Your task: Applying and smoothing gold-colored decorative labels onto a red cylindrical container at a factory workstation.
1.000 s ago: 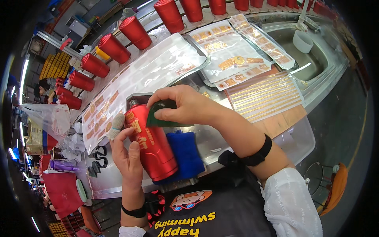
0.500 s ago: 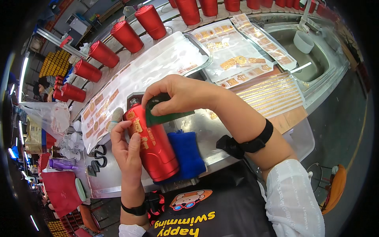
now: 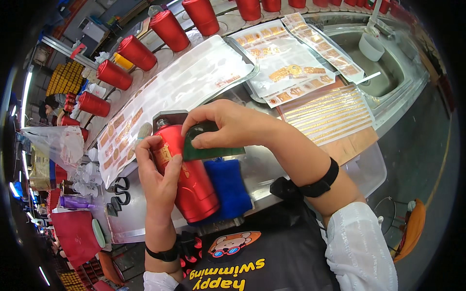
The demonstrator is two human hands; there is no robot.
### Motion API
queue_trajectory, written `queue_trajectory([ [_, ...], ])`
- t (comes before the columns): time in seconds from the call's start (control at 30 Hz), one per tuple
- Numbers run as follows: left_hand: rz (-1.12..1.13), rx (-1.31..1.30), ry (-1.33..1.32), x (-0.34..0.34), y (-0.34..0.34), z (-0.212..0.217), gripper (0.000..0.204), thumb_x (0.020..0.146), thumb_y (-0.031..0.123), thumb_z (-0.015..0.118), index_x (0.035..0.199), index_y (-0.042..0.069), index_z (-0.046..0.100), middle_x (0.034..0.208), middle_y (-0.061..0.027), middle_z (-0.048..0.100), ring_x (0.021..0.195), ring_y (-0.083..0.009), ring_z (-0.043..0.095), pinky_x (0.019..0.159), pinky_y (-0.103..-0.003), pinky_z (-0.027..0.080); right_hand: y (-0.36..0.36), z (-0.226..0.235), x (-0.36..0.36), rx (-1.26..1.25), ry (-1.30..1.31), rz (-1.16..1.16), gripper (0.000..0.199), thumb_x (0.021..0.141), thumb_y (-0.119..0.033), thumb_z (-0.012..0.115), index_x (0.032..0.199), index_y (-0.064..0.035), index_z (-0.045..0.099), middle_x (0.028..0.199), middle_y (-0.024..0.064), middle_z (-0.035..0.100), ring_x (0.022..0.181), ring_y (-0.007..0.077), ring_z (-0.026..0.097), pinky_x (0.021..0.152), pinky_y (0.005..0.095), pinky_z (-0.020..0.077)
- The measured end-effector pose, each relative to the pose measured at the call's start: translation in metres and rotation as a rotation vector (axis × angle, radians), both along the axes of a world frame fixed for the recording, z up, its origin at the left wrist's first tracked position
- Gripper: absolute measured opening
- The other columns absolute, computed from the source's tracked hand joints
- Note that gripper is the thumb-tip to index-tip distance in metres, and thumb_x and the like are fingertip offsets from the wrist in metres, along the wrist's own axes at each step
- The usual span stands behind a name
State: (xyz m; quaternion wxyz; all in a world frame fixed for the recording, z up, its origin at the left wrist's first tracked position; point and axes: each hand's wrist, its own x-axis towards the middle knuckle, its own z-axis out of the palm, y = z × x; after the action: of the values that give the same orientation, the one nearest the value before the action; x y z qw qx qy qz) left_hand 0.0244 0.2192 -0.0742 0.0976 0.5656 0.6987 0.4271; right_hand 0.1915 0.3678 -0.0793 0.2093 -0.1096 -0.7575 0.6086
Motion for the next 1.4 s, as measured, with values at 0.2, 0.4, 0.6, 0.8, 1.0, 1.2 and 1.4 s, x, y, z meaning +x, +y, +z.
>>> queue_trajectory([
  [0.2, 0.002, 0.013, -0.025, -0.006, -0.003, -0.006, 0.046, 0.081, 0.012, 0.068, 0.122, 0.003, 0.047, 0.113, -0.0149, 0.049, 0.105, -0.0264, 0.049, 0.094, -0.037, 0.040, -0.027, 0.001, 0.010, 0.304, -0.035, -0.301, 0.029, 0.084, -0.010, 0.067, 0.112, -0.0036, 0.061, 0.091, 0.0099, 0.066, 0.083, 0.0174, 0.064, 0.074, 0.0297, 0.0495],
  [0.4, -0.107, 0.136, -0.375, -0.009, -0.005, -0.014, 0.046, 0.090, 0.015, 0.060, 0.129, -0.001, 0.043, 0.122, -0.0133, 0.048, 0.110, -0.0193, 0.049, 0.099, -0.033, 0.038, -0.068, -0.017, 0.005, 0.709, 0.171, -0.386, 0.044, 0.083, 0.001, 0.054, 0.127, -0.0047, 0.052, 0.116, 0.0251, 0.057, 0.099, 0.0385, 0.061, 0.082, 0.0414, 0.0518],
  [0.6, -0.126, 0.132, -0.371, -0.010, -0.008, -0.019, 0.054, 0.091, 0.015, 0.060, 0.137, -0.003, 0.037, 0.130, -0.0138, 0.046, 0.118, -0.0205, 0.047, 0.103, -0.033, 0.036, -0.076, -0.033, 0.008, 0.839, 0.075, -0.327, 0.052, 0.080, -0.003, 0.056, 0.132, -0.0078, 0.052, 0.125, 0.0269, 0.051, 0.108, 0.0379, 0.057, 0.085, 0.0413, 0.0508],
  [0.8, -0.128, 0.139, -0.324, -0.011, -0.010, -0.019, 0.054, 0.092, 0.016, 0.058, 0.137, -0.004, 0.036, 0.132, -0.0142, 0.044, 0.119, -0.0205, 0.045, 0.105, -0.034, 0.034, -0.081, -0.033, 0.013, 0.870, 0.054, -0.334, 0.050, 0.082, -0.006, 0.055, 0.131, -0.0108, 0.054, 0.122, 0.0235, 0.053, 0.108, 0.0354, 0.058, 0.082, 0.0411, 0.0497],
  [1.0, -0.166, 0.234, -0.476, -0.012, -0.017, -0.027, 0.053, 0.096, 0.016, 0.051, 0.141, -0.003, 0.030, 0.139, -0.0162, 0.038, 0.128, -0.0238, 0.039, 0.109, -0.037, 0.029, -0.083, -0.034, 0.016, 0.791, 0.060, -0.313, 0.048, 0.082, -0.004, 0.056, 0.129, -0.0113, 0.057, 0.121, 0.0255, 0.057, 0.107, 0.0384, 0.060, 0.088, 0.0435, 0.0491],
  [1.2, -0.147, 0.232, -0.660, -0.007, -0.032, -0.039, 0.055, 0.098, 0.018, 0.048, 0.143, -0.003, 0.025, 0.145, -0.0172, 0.032, 0.132, -0.0258, 0.036, 0.111, -0.040, 0.028, -0.083, -0.035, 0.016, 0.861, 0.071, -0.342, 0.051, 0.082, -0.006, 0.055, 0.133, -0.0129, 0.053, 0.119, 0.0224, 0.055, 0.105, 0.0342, 0.059, 0.080, 0.0413, 0.0489],
  [1.4, -0.183, 0.232, -0.806, -0.008, -0.034, -0.041, 0.057, 0.098, 0.021, 0.050, 0.144, -0.002, 0.024, 0.144, -0.0166, 0.033, 0.131, -0.0243, 0.037, 0.109, -0.037, 0.030, -0.087, -0.026, 0.011, 0.909, -0.007, -0.305, 0.054, 0.084, -0.009, 0.055, 0.137, -0.0167, 0.051, 0.121, 0.0270, 0.052, 0.106, 0.0382, 0.058, 0.082, 0.0425, 0.0486],
])
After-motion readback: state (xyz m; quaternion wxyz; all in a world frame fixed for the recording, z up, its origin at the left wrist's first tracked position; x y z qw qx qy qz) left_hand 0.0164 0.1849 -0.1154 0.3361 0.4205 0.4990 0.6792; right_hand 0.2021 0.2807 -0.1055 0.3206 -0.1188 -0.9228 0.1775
